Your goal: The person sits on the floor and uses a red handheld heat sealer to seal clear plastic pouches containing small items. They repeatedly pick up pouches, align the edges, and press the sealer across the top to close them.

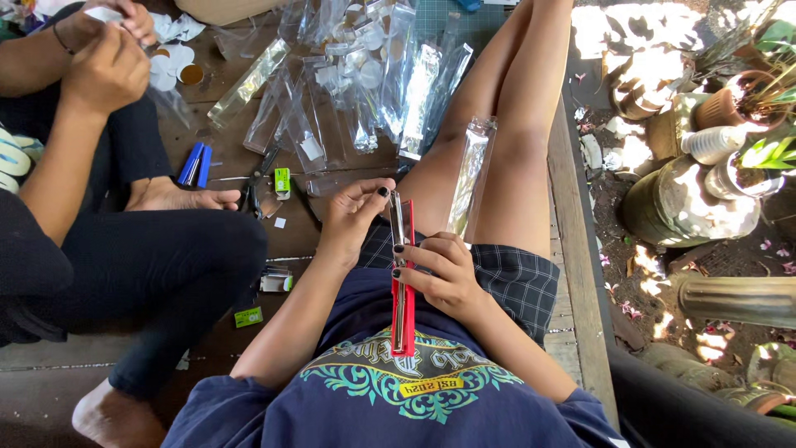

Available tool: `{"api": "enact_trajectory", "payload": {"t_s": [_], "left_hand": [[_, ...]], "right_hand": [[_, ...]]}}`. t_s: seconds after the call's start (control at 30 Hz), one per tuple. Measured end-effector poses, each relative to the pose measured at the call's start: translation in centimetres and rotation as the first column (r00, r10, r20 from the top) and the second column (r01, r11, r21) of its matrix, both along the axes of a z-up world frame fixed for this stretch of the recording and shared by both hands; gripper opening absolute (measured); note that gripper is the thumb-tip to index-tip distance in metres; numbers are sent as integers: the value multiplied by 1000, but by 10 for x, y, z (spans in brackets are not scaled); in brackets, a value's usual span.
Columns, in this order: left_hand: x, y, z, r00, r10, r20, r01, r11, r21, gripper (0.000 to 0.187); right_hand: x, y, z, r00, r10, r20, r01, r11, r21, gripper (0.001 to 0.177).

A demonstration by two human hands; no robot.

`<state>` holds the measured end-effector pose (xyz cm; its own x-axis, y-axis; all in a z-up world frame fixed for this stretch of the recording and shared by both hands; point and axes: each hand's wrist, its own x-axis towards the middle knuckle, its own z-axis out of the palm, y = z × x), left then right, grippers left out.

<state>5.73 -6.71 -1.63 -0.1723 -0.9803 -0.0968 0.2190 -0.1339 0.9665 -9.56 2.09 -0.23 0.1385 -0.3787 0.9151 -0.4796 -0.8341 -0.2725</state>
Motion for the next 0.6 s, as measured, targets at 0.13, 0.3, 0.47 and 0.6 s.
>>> {"api": "enact_trajectory", "payload": {"t_s": [0.13, 0.3, 0.47, 0.6], "left_hand": [[1, -4, -10, 998, 24, -53, -21, 998, 54, 22], [2, -6, -2, 986, 3, -166, 35, 974, 224, 22], [-4, -5, 5, 966, -4, -259, 100, 929, 357, 21], [-6, -6, 6, 966, 19, -256, 84, 919, 386, 19]], "right_hand": [[0, 1, -1, 1000, 12, -9, -12, 1000, 6, 39], [2, 4, 0, 999, 30, -17, -30, 1000, 10, 40], [-1, 4, -6, 998, 49, -25, -49, 999, 5, 36], [-2, 6, -4, 998, 51, -32, -51, 999, 4, 32]]}}
